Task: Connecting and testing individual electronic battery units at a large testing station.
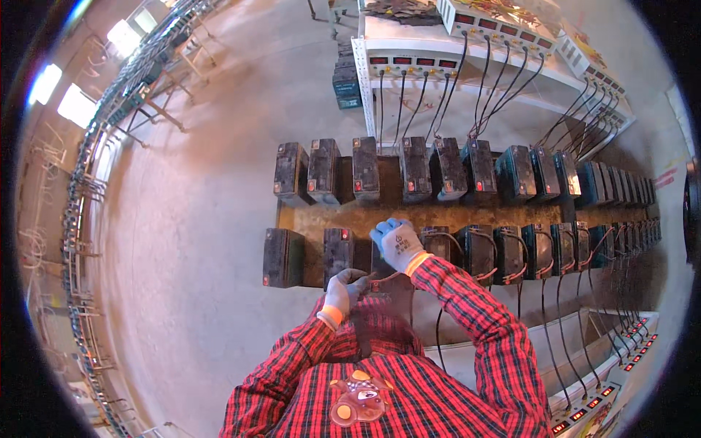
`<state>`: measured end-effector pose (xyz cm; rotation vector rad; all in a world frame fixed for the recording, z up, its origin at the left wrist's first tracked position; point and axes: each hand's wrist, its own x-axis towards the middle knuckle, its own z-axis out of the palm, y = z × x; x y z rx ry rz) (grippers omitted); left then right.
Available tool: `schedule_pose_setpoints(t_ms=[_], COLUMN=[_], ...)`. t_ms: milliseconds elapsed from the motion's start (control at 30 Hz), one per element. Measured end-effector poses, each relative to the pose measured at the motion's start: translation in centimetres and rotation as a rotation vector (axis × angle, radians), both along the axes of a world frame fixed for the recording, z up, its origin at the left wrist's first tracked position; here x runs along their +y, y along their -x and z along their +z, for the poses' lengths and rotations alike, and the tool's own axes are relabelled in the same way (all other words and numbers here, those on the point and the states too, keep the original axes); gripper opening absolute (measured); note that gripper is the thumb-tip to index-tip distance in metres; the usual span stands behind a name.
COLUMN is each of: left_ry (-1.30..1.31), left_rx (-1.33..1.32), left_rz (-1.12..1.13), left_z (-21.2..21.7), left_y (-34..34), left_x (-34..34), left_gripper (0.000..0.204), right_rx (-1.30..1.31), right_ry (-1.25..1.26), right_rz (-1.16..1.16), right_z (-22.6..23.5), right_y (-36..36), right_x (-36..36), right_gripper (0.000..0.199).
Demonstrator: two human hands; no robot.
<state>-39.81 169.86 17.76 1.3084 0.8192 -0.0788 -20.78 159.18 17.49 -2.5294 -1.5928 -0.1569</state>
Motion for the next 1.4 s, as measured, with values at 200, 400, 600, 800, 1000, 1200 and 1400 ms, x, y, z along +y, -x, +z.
schedule_pose_setpoints(t_ms=[200, 400, 600, 800, 1000, 1200, 1400], left_ry=[0.189, 0.09, 0.112, 0.082, 0.146, -0.391, -0.905], left_rx=[0.048, 0.011, 0.023, 0.077, 0.008, -0.084, -0.293], left_rz=[0.082, 0.024, 0.193, 0.145, 0.151, -0.096, -0.426], left_z=[1.8, -0.3, -0.1, -0.9, -1.2, -2.6, 2.8], left_y=[0.1, 0.3, 0.4, 1.0, 1.4, 1.9, 0.5], left_x=[-0.1, -0.7, -0.1, 0.4, 0.5, 0.1, -0.2], left_gripper=[0.018, 0.025, 0.028, 0.026, 0.025, 0.02, 0.025], right_rx=[0.362, 0.298, 0.67, 0.684, 0.542, 0.285, 0.303], right_ry=[-0.006, -0.077, -0.2, -0.219, -0.273, 0.13, -0.224], right_rz=[0.209, 0.114, -0.021, -0.025, 0.019, 0.146, -0.034], right_z=[3.4, 1.2, -0.3, -0.9, -1.4, 0.4, 0.7], right_y=[6.4, 7.3, 7.2, 7.8, 8.4, 8.6, 14.0], right_x=[-4.1, -4.8, -6.0, -6.0, -6.1, -4.9, -6.8], right_gripper=[0.021, 0.023, 0.028, 0.027, 0.024, 0.021, 0.018])
